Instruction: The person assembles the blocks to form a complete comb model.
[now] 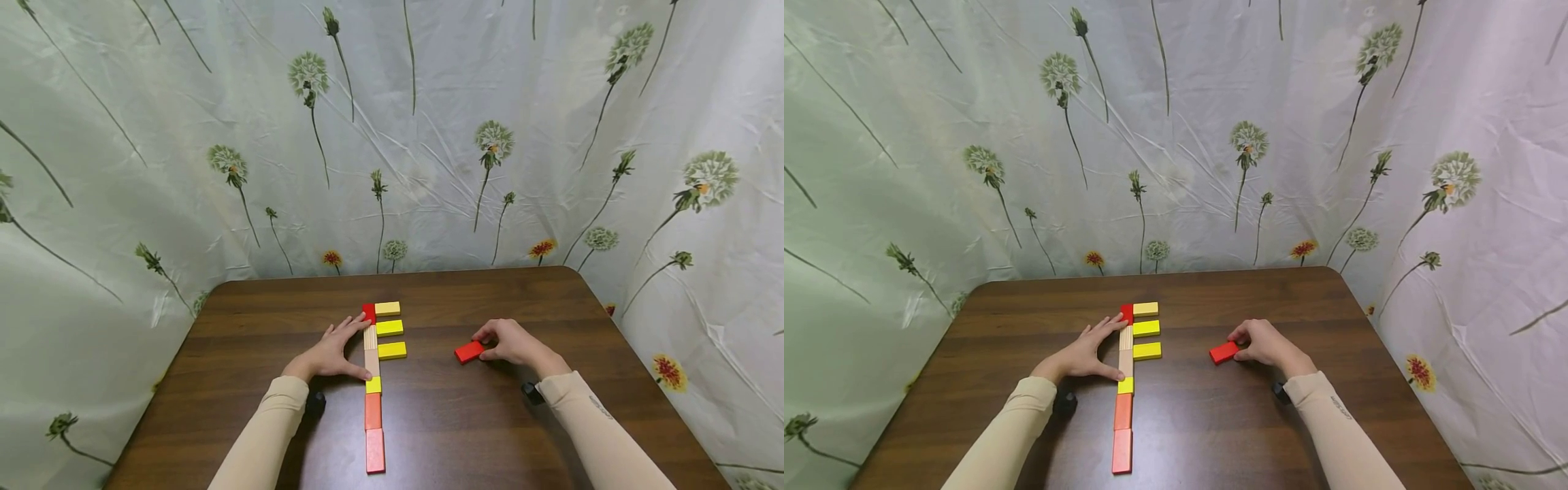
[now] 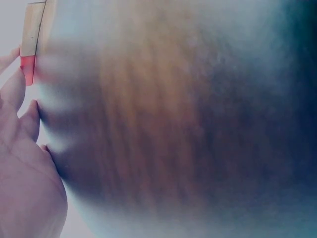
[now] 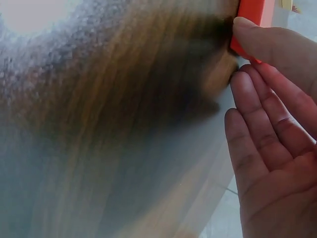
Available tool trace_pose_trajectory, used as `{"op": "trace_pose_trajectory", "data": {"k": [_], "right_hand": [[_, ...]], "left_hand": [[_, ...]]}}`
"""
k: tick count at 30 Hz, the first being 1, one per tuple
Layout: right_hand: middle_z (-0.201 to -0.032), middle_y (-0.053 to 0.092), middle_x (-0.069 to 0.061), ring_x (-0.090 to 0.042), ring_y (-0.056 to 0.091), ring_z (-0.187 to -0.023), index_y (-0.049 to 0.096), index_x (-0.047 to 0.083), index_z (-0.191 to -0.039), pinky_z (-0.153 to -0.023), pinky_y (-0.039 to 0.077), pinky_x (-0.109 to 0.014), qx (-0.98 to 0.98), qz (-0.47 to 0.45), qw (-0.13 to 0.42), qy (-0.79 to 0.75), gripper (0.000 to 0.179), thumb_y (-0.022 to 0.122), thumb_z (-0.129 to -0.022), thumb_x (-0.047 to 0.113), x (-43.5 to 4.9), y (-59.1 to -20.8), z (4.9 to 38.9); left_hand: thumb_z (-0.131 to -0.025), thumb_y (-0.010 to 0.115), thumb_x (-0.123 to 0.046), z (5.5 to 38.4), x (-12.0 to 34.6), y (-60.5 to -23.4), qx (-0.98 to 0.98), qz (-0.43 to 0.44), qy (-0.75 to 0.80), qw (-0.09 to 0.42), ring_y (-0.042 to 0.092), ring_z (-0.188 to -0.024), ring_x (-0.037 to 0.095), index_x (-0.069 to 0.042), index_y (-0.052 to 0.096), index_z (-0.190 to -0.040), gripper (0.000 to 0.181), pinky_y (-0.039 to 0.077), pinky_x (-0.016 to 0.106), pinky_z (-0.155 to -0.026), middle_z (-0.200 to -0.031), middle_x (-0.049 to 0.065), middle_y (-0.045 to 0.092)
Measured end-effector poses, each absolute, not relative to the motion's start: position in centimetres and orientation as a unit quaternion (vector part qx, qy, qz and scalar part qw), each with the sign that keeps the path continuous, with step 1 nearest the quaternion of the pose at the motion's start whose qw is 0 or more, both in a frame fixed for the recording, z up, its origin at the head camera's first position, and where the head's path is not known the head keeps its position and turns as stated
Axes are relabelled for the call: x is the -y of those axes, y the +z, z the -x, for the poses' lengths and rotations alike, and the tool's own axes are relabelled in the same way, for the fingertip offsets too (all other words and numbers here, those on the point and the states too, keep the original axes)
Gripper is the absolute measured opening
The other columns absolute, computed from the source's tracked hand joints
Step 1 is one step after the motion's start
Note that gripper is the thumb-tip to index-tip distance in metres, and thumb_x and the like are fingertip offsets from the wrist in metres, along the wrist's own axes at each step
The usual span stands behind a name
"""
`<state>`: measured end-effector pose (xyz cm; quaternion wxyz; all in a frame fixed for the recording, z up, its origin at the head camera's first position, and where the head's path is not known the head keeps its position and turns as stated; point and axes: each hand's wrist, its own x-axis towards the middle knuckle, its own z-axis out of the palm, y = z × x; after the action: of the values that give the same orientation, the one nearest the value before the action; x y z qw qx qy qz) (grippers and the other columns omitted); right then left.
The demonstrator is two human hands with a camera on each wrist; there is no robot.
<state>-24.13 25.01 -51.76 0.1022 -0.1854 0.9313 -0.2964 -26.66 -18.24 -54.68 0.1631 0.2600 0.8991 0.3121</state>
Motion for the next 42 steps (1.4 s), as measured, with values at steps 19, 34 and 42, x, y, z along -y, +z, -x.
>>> {"op": "trace_pose_trajectory", "data": {"k": [19,34,42], "right_hand": [[-0.102,0.080,-0.001,-0.013,0.072,-0.094,0.082,0.009,-0.107,-0.086,0.059,-0.028,-0.909,0.221,0.091,-0.342,0.025,0.091,-0.086,0.021,-24.3,-52.8,24.0],[-0.098,0.080,-0.001,-0.011,0.072,-0.089,0.082,0.008,-0.105,-0.081,0.059,-0.023,-0.890,0.230,0.103,-0.379,0.026,0.092,-0.085,0.021,-21.9,-53.1,23.8],[-0.096,0.079,0.001,-0.009,0.069,-0.086,0.083,0.009,-0.105,-0.079,0.059,-0.022,-0.885,0.244,0.102,-0.382,0.026,0.093,-0.085,0.022,-20.3,-53.4,23.9]], "left_hand": [[-0.077,0.096,-0.050,26.6,18.2,-54.6,-0.896,-0.264,0.320,0.161,0.011,-0.168,0.042,-0.017,0.035,-0.169,0.116,0.001,0.075,-0.130,-0.182,0.005,0.018],[-0.077,0.096,-0.050,26.6,18.3,-54.7,-0.896,-0.263,0.320,0.159,0.011,-0.168,0.042,-0.016,0.034,-0.169,0.116,0.002,0.076,-0.130,-0.182,0.006,0.017],[-0.076,0.096,-0.051,26.6,18.3,-54.6,-0.896,-0.261,0.321,0.162,0.011,-0.168,0.043,-0.016,0.035,-0.169,0.116,0.001,0.075,-0.130,-0.182,0.006,0.017]]}}
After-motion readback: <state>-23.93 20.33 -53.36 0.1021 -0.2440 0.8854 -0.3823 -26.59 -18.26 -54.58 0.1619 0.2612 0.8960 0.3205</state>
